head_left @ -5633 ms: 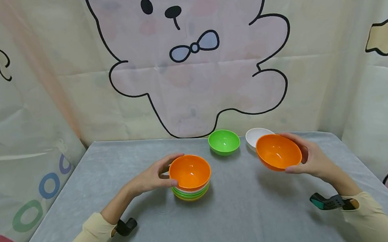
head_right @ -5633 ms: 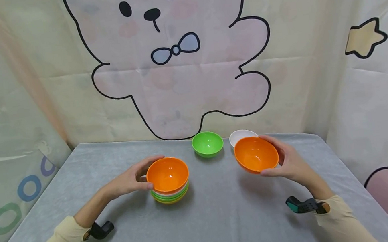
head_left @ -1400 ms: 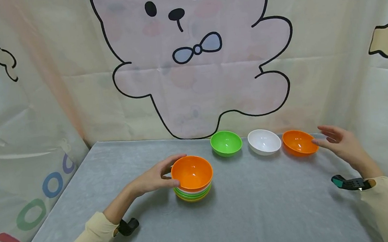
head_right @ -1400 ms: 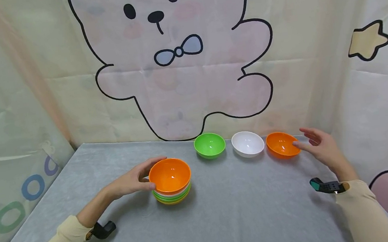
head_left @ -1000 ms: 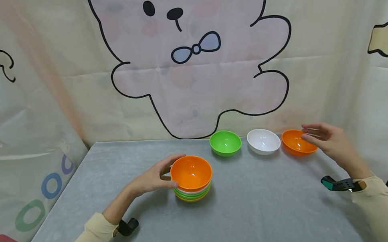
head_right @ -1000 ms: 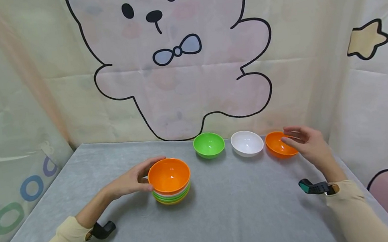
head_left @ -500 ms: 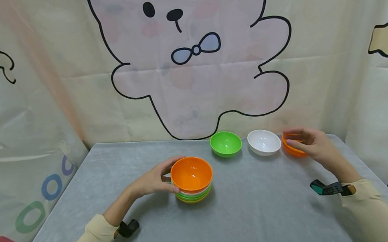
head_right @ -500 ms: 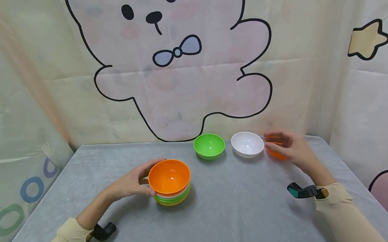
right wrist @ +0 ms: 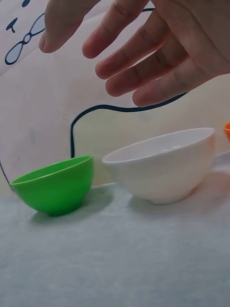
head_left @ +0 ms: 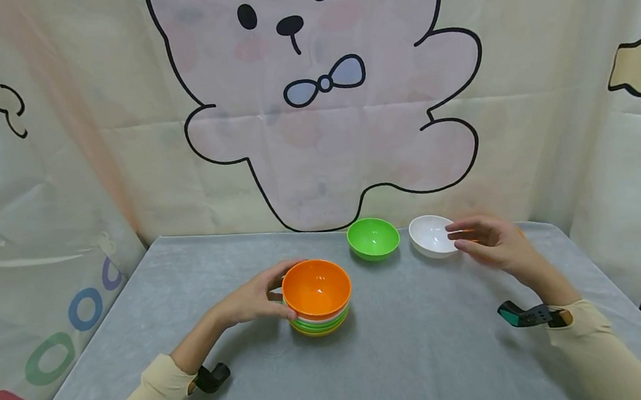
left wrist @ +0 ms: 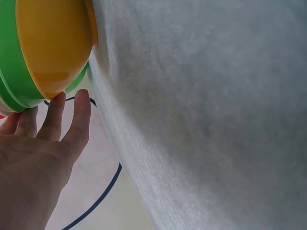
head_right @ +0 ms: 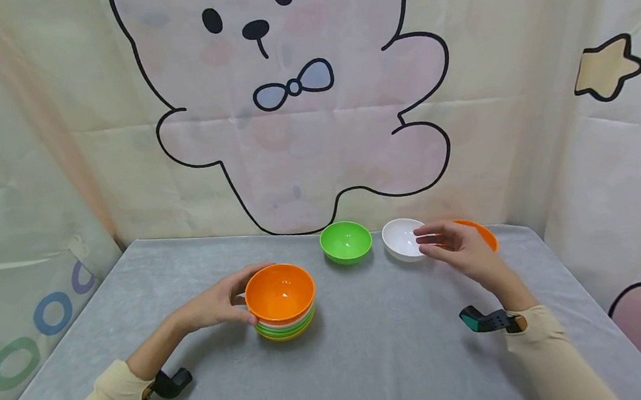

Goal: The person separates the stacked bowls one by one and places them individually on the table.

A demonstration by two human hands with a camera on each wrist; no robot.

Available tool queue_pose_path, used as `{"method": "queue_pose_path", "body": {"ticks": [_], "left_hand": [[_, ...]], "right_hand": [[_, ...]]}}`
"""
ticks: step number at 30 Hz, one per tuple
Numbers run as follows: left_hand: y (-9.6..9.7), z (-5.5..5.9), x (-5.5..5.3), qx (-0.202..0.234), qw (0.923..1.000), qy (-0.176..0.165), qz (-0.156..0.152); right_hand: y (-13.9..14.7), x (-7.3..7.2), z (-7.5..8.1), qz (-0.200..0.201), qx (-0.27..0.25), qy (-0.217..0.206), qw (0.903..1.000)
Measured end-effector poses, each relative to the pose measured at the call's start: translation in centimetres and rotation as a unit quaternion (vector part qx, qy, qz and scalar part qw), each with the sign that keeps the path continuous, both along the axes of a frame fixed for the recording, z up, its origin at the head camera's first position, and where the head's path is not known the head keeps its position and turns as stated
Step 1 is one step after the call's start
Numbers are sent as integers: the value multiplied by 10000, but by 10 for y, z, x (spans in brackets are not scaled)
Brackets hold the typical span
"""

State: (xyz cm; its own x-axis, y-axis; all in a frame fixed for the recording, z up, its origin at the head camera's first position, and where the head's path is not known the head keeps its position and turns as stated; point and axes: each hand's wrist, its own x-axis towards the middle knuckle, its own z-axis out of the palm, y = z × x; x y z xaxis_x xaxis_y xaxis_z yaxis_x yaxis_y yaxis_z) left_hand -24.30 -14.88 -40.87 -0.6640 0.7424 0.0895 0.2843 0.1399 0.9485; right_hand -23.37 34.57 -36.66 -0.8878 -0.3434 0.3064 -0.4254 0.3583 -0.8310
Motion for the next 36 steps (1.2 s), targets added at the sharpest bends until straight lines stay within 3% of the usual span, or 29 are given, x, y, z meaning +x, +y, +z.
{"method": "queue_pose_path", "body": {"ticks": [11,17,25,36], "left_hand": [[0,1,1,12,10000,-44,-2],[1,1,1,-12,10000,-1,-20],[0,1,1,-33,10000,-55,12],[0,2,2,37,10000,8,-72]], "right_hand": [[-28,-6,1,222,141,-334,9991],[-44,-13,-2,442,-85,-445,9980],[-67,-19,-8,1012,-384,-268,9938],[-98,-16,-18,1361,-516,-684,9870]]}}
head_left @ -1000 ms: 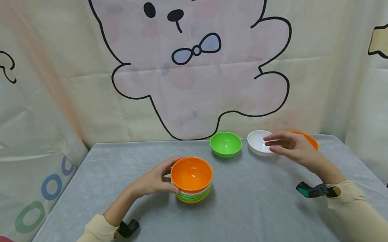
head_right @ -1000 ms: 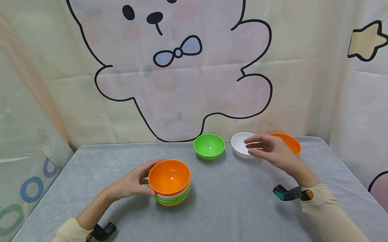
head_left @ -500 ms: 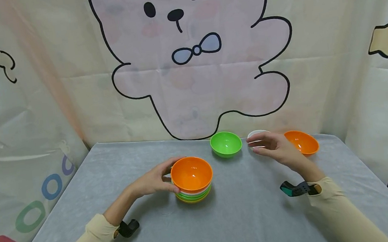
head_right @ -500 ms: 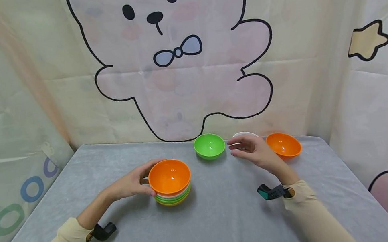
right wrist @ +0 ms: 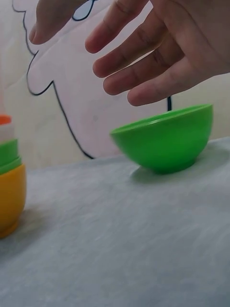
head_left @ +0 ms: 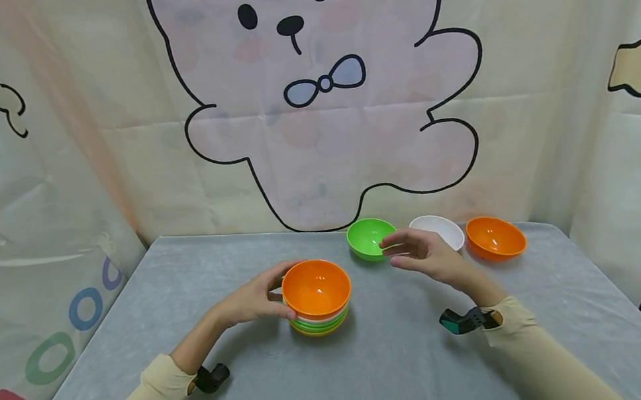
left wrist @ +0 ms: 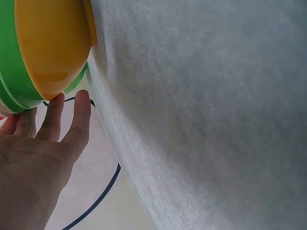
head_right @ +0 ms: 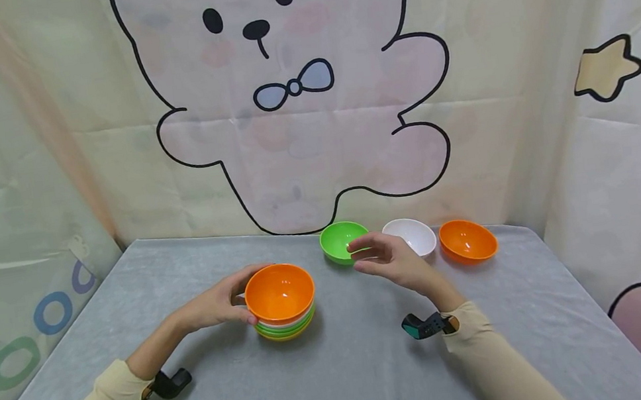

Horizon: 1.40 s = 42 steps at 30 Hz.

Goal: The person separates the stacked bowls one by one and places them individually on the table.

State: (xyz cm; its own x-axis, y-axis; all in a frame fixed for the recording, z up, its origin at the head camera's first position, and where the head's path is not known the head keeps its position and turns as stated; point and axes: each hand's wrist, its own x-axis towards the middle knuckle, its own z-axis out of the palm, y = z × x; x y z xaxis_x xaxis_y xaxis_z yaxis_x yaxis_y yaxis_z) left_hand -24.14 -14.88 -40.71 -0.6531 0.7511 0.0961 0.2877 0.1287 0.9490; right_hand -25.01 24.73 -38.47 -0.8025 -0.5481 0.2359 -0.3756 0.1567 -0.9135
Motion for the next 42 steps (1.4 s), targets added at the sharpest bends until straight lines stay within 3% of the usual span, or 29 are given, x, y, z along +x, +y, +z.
{"method": "queue_pose_path", "body": {"ticks": [13,22,42], "left_hand": [[2,3,2,-28,9999,-114,50],[1,2,2,23,9999,-140,29],[1,2,2,-59,9999,-146,61]], "right_hand": [[-26,7,-5,520,-279,-302,9978],[-41,8,-10,697,-435,-104,9966],[-73,6,-19,1256,-74,-110,9920]]}}
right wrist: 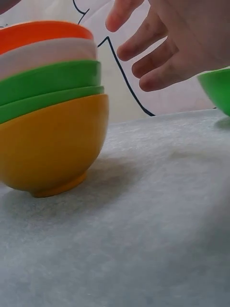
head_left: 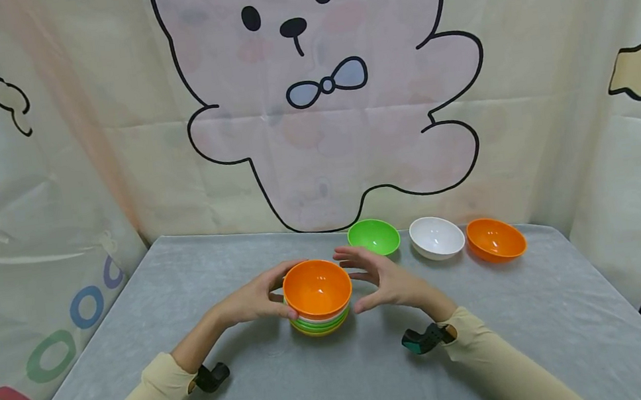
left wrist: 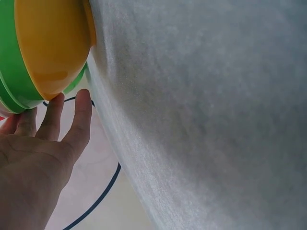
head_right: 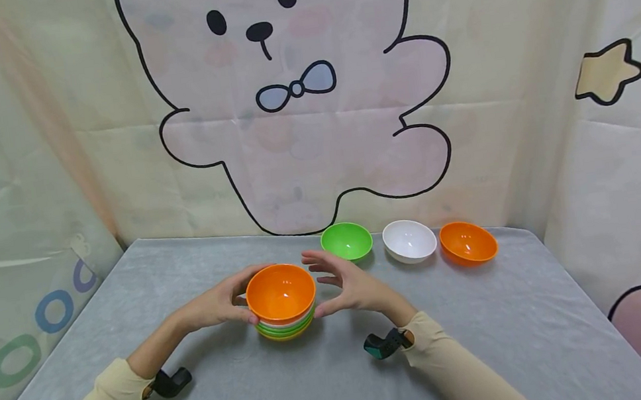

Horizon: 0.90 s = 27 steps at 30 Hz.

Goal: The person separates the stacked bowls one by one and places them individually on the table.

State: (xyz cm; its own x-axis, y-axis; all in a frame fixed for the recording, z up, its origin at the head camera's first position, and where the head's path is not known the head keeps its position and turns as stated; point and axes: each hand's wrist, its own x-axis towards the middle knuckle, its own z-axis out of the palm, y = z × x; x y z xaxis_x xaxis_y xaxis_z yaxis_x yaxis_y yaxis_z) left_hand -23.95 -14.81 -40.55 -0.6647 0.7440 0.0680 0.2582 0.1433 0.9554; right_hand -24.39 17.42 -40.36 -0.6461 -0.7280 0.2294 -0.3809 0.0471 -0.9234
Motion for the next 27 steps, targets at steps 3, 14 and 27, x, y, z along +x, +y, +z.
{"method": "queue_pose_path", "body": {"ticks": [3,14,27], "left_hand": [[0,0,0,-32,10000,3,10],[0,-1,-1,56,10000,41,-66],[-1,-4,-2,104,9999,115,-68]], "right_hand": [[-5,0,-2,51,7,43,10000],[-24,-4,-8,127,158,-1,9998],[-33,-6,-10,239,-87,130,9996]]}}
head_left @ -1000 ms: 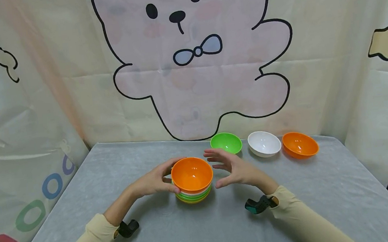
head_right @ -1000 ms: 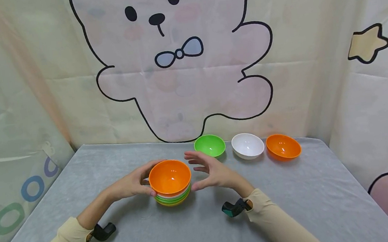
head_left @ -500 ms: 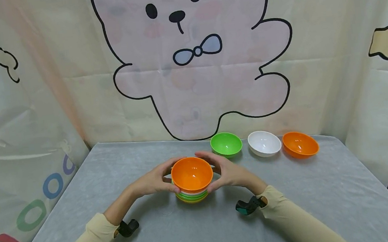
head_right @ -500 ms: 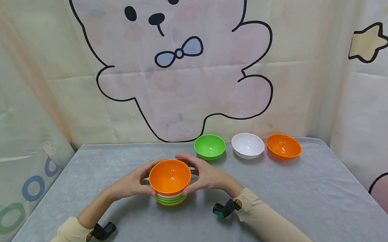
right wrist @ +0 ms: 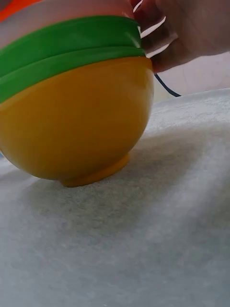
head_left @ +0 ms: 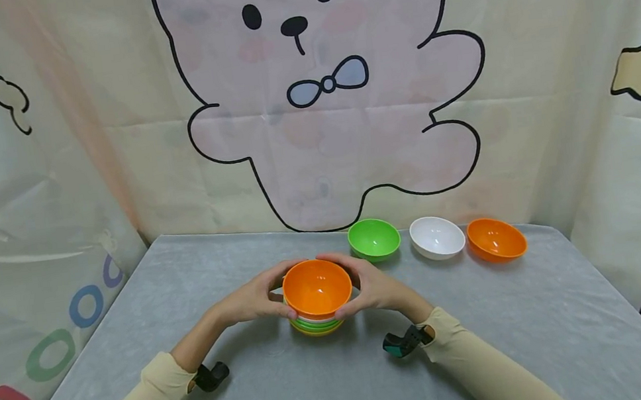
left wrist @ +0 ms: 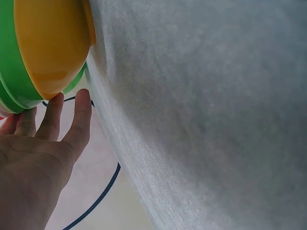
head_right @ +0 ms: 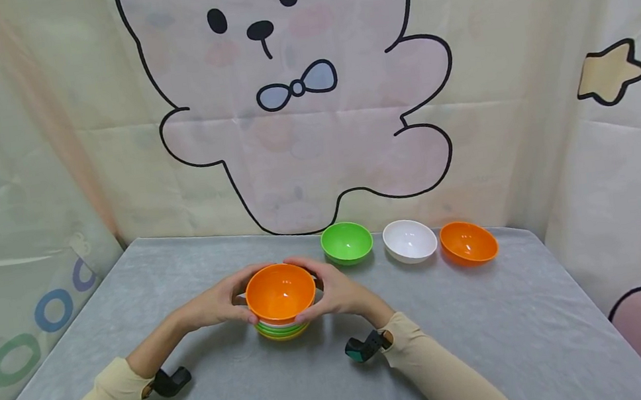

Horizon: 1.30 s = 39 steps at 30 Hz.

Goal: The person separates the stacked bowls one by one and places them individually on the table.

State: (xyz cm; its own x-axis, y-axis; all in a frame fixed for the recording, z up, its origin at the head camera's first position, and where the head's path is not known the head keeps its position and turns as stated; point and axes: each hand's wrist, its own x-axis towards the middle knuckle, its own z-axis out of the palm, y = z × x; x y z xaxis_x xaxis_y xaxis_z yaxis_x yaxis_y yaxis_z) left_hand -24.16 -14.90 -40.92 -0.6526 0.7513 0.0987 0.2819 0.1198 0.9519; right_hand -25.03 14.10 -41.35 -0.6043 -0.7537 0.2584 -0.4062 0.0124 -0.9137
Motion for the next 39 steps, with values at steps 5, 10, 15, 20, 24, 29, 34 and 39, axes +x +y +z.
{"method": "queue_pose_path", "body": {"ticks": [5,10,15,20,24,29,34,39], "left_hand": [[1,0,0,-38,10000,16,7],[1,2,1,-106,9999,-30,58],[1,3,2,-104,9999,-69,59],[1,2,1,-109,9999,-41,51],[1,2,1,-154,9999,-13,60],[1,3,1,-160,9998,-38,71],[1,2,1,-119,9999,-36,79],[0,1,0,-45,10000,34,36]], "right_hand": [[-1,1,0,-45,-114,138,9998],[0,2,0,-59,-169,125,9998],[0,3,-2,-56,-273,193,9994],[1,3,-2,-92,-285,263,9992],[2,3,-1,-116,-331,260,9990],[4,4,2,-166,-345,195,9991],[6,4,6,-203,-418,161,9988],[9,3,9,-177,-573,164,9981]]}}
